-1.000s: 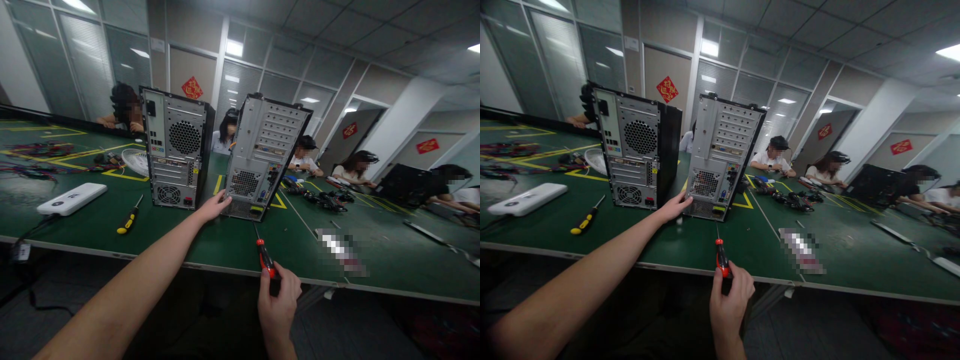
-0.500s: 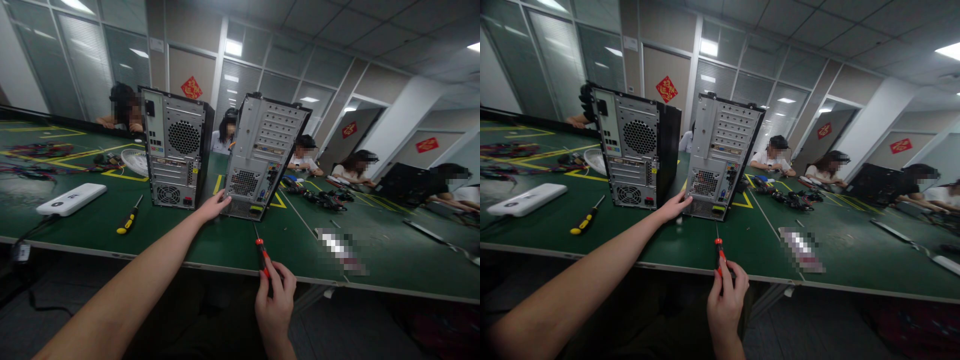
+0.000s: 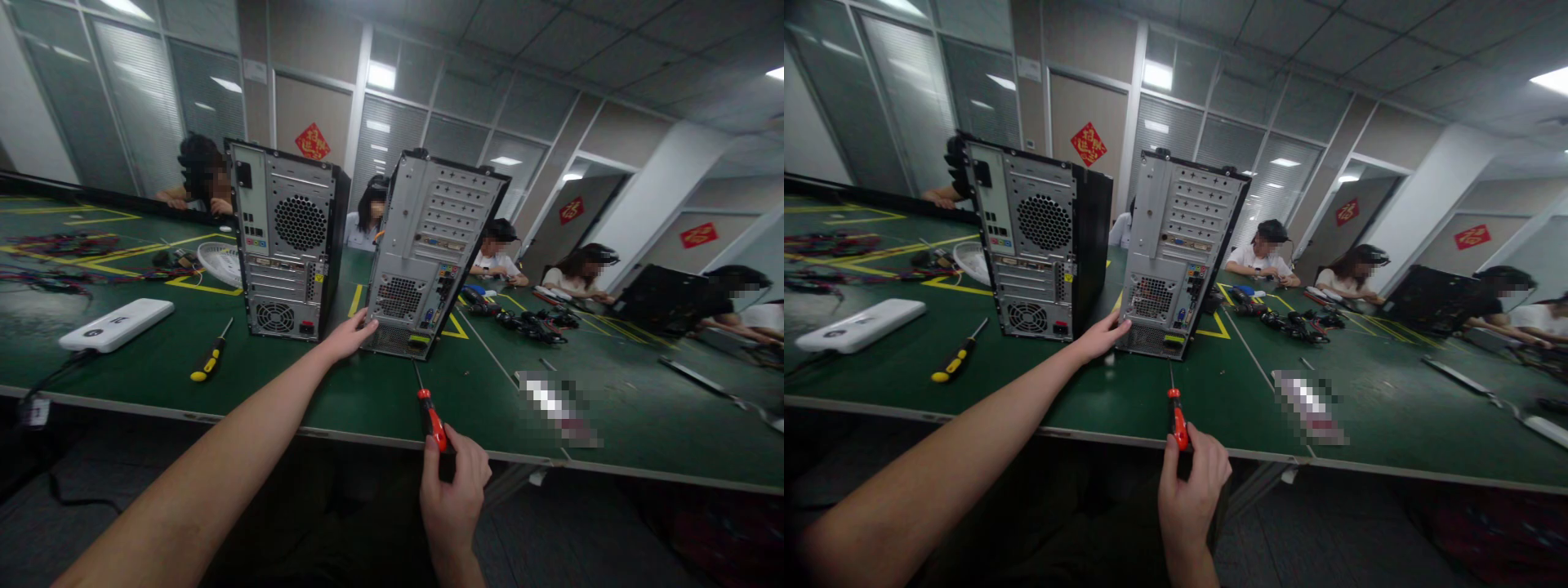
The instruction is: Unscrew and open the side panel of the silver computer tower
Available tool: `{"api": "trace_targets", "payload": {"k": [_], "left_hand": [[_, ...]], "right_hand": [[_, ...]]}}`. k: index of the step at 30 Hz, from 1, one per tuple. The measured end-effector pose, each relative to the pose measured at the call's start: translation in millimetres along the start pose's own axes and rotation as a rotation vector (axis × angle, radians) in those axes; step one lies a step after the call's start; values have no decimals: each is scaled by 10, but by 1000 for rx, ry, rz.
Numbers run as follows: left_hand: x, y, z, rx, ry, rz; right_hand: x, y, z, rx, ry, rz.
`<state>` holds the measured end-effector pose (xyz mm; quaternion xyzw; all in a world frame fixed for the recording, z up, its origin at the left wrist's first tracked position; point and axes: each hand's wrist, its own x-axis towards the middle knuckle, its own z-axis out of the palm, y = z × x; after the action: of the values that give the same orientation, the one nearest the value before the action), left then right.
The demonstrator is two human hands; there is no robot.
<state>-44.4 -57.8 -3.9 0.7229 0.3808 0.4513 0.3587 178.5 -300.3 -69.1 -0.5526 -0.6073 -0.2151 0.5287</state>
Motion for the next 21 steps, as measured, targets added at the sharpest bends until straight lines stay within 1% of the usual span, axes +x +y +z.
{"api": "trace_targets", "payload": {"k": [5,15,18,21], "left_hand": [[-12,19,-7,-15,-1,-12],[0,-36,-9,3,11,-17],[-7,-22,-11,0,7,-17],[-9,-4,-10,8,4,-24]], "right_hand": [[19,-52,-20,11,16,-71],[-12,-63,-4,19,19,-114],[1,-80,-9,37,16,-103],[3,-71,-10,26,30,-33]]}}
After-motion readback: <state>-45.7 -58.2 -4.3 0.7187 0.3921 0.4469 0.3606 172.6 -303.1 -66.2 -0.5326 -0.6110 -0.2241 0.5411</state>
